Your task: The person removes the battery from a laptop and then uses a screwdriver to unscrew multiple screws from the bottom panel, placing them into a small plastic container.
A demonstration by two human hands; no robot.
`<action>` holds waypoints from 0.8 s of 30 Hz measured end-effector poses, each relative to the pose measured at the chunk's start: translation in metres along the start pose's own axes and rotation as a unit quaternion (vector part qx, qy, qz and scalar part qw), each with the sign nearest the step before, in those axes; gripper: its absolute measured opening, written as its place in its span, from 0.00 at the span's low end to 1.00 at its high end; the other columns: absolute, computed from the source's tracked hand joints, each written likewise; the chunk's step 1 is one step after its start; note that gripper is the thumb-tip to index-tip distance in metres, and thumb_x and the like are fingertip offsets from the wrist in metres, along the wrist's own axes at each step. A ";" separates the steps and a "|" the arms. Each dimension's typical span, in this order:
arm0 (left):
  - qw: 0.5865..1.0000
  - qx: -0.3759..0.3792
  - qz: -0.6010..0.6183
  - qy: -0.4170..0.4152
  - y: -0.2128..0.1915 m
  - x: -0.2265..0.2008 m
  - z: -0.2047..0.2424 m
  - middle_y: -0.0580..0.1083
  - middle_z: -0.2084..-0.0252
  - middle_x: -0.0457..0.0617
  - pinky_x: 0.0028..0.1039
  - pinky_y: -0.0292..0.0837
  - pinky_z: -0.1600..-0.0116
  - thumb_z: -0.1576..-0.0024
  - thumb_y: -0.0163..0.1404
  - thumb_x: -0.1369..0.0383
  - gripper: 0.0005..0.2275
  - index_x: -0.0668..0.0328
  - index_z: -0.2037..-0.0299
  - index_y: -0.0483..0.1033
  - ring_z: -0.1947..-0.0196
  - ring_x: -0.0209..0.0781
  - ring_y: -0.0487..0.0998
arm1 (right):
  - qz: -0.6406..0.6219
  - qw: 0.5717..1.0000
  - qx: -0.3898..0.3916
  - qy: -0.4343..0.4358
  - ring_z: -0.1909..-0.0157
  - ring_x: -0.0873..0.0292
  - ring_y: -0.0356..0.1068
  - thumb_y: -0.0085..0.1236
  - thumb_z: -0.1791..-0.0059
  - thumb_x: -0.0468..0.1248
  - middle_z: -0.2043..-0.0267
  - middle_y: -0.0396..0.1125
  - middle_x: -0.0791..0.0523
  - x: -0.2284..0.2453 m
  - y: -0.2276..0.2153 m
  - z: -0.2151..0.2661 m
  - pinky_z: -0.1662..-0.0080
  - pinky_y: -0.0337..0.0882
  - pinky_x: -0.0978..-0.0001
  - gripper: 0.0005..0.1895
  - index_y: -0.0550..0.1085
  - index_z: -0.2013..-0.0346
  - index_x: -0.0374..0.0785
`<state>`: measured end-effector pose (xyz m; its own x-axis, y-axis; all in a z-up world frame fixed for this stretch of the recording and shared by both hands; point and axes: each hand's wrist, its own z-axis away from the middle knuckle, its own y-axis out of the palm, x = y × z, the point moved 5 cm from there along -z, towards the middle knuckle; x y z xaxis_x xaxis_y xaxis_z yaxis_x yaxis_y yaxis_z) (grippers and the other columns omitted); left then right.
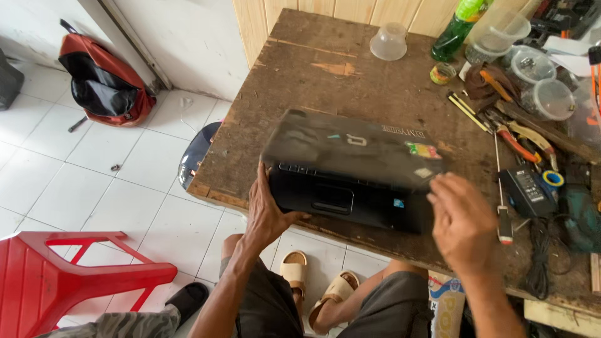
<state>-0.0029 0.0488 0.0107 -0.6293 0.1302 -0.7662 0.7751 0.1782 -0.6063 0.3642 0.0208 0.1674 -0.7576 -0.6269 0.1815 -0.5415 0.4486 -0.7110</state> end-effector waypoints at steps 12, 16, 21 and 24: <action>0.991 0.000 0.114 -0.069 -0.013 0.000 0.010 0.62 0.20 0.71 0.58 0.60 0.26 0.55 0.77 0.59 0.71 0.63 0.18 0.20 0.20 0.68 0.61 | 0.025 0.995 -0.034 0.092 0.28 0.35 0.71 0.61 0.40 0.32 0.35 0.73 0.42 0.007 0.063 0.103 0.29 0.75 0.40 0.12 0.80 0.44 0.27; 0.989 0.033 0.127 -0.066 -0.015 0.011 0.015 0.65 0.19 0.64 0.55 0.55 0.21 0.51 0.75 0.65 0.65 0.53 0.15 0.26 0.14 0.61 0.54 | 0.017 0.991 -0.022 0.129 0.22 0.32 0.65 0.62 0.41 0.36 0.26 0.66 0.38 0.011 0.077 0.127 0.24 0.70 0.41 0.15 0.79 0.41 0.34; 0.972 0.022 0.184 -0.145 -0.020 -0.004 0.012 0.59 0.18 0.59 0.71 0.73 0.25 0.50 0.72 0.68 0.50 0.45 0.19 0.52 0.17 0.64 0.59 | -0.068 0.952 0.030 0.297 0.13 0.31 0.46 0.67 0.48 0.48 0.13 0.45 0.35 -0.005 0.098 0.131 0.24 0.56 0.30 0.41 0.67 0.21 0.45; 0.984 -0.014 0.124 -0.128 -0.018 0.002 0.015 0.69 0.24 0.54 0.53 0.72 0.31 0.54 0.74 0.62 0.46 0.49 0.22 0.65 0.25 0.57 0.68 | -0.096 0.932 0.010 0.349 0.13 0.32 0.44 0.70 0.50 0.41 0.14 0.43 0.36 -0.006 0.095 0.118 0.25 0.59 0.32 0.38 0.70 0.24 0.43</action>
<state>-0.0174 0.0311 0.0169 -0.3835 -0.0760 -0.9204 0.8985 0.1998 -0.3909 0.3602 -0.0081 0.0192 -0.7033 -0.1242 0.7000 -0.6904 0.3539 -0.6309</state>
